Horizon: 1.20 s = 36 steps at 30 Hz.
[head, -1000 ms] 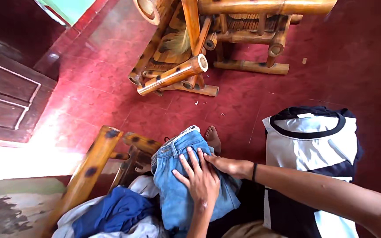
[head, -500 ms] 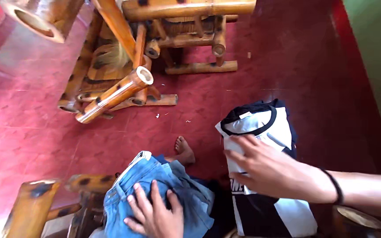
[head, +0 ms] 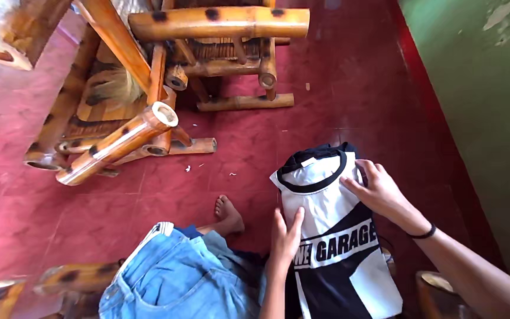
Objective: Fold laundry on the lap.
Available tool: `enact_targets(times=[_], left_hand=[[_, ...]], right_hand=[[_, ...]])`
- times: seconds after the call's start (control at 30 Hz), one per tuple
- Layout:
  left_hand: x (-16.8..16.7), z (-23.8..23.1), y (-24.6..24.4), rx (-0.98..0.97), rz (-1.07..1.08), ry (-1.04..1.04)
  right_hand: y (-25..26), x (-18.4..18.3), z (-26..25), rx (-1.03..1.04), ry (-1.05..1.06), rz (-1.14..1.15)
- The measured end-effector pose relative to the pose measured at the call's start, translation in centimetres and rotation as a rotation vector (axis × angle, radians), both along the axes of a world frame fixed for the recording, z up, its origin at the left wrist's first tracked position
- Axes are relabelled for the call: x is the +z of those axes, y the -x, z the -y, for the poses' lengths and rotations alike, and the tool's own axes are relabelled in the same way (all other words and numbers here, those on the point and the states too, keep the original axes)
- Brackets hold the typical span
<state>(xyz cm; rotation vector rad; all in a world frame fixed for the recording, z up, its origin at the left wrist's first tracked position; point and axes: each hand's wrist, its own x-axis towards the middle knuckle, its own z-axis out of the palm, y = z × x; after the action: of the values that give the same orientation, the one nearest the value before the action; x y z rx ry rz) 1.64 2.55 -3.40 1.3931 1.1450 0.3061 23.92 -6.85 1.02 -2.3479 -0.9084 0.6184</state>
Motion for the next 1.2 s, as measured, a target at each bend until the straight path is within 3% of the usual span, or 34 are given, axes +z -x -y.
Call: enact_targets(times=[0.13, 0.23, 0.3, 0.5, 0.73, 1.0, 1.1, 1.2], left_hand=[[-2.0, -1.2, -2.2, 0.043, 0.188, 0.320], [-2.5, -1.3, -1.9, 0.101, 0.229, 0.374], [-2.7, -1.1, -1.7, 0.118, 0.222, 0.369], [-1.8, -0.2, -1.9, 0.234, 0.203, 0.089], [-2.0, 0.9, -1.8, 0.292, 0.322, 0.053], [2.0, 2.8, -2.9, 0.259, -0.052, -0.324], [1.6, 2.6, -2.9, 0.216, -0.048, -0.337], [-0.2, 1.6, -2.0, 0.186, 0.061, -0.221]], right_hand=[[-1.1, -1.7, -0.3, -0.175, -0.060, -0.365], [-1.6, -2.7, 0.3, -0.233, -0.087, -0.696], [-1.5, -3.1, 0.3, -0.233, -0.122, -0.791], [-0.1, -2.4, 0.0, -0.204, -0.177, -0.614], [-0.3, -3.8, 0.4, -0.090, -0.181, -0.851], [-1.9, -3.6, 1.0, -0.187, -0.236, -0.788], [-1.9, -3.8, 1.2, -0.206, -0.252, -0.786], [-1.7, -4.0, 0.9, -0.179, -0.229, -0.760]])
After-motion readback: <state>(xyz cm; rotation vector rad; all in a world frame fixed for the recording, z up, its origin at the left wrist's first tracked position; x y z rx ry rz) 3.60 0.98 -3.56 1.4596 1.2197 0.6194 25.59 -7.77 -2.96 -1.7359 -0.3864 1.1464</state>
